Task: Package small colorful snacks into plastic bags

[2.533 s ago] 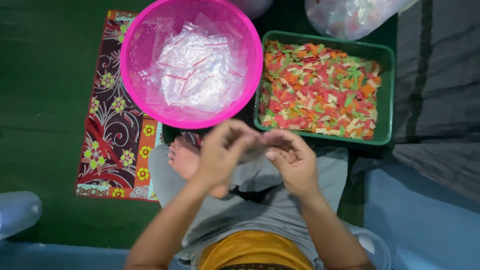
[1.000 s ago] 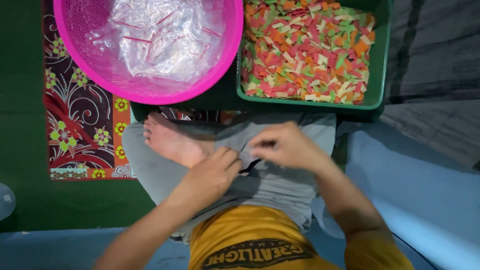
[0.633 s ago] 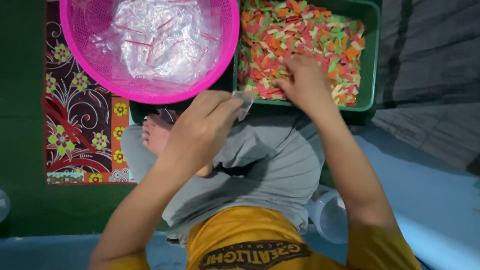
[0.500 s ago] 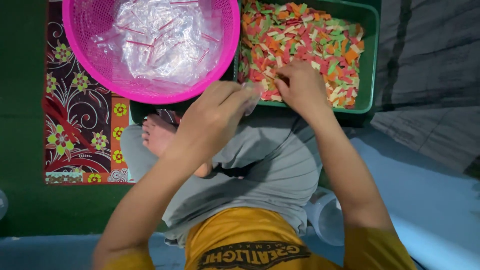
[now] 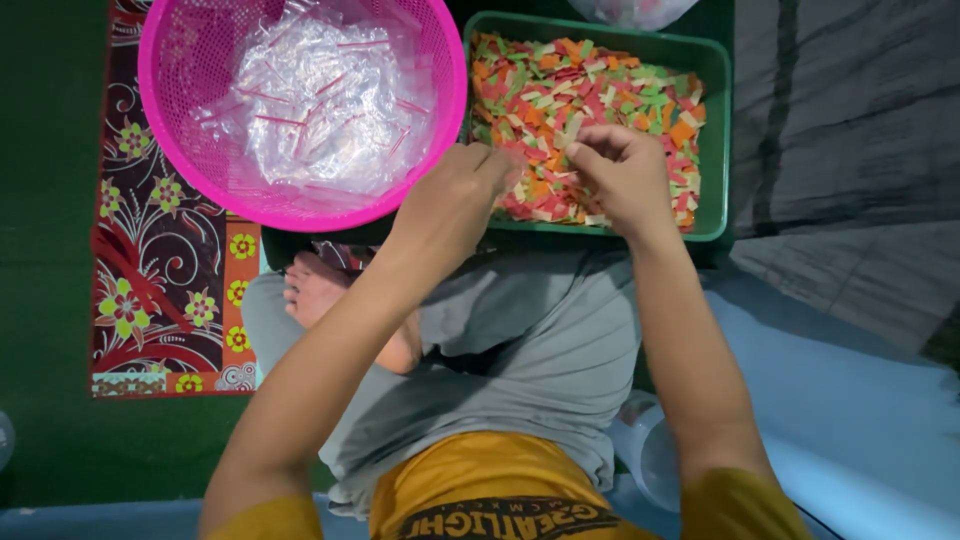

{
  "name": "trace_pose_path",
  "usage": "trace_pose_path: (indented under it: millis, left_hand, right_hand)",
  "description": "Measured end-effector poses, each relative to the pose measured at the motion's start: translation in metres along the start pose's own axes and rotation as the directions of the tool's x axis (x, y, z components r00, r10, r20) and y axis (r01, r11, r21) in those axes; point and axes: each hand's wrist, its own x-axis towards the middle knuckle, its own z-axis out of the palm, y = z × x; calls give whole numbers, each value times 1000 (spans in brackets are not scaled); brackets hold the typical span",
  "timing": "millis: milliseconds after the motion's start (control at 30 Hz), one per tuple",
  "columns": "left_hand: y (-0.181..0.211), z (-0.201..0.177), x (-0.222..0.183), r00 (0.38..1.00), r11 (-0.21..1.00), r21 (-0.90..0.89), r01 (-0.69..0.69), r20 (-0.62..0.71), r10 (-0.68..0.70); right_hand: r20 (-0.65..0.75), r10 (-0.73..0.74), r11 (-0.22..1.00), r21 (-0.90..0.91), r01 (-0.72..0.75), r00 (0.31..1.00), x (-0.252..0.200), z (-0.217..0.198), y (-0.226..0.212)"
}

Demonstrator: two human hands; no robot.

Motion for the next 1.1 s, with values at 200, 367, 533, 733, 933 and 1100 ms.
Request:
trace_pose_path:
  millis: [200, 367, 533, 733, 933, 1100]
  left_hand:
    - [6, -8, 17, 961, 973, -122, 197, 221, -167]
    - [11, -19, 27, 921, 932, -231, 280, 340, -192]
    - [11, -17, 28, 908, 927, -224, 299, 365, -205]
    - [9, -18, 30, 884, 910, -235, 342, 408, -227]
    - [12, -24, 31, 874, 903, -239, 356, 428, -231]
    - [11, -25, 29, 884, 912, -228, 340, 409, -227]
  right_hand:
    - [-11, -5, 962, 273, 8, 1000, -8, 8, -26]
    - [-8, -114, 957, 268, 112, 993, -11, 20, -38]
    - [-21, -160, 957, 242, 161, 987, -6, 27, -21]
    - [-26, -177, 951, 254, 178, 984, -12, 30, -33]
    - [-26, -197, 955, 221, 198, 980, -10, 29, -30]
    - [-20, -172, 966, 192, 172, 985, -14, 30, -33]
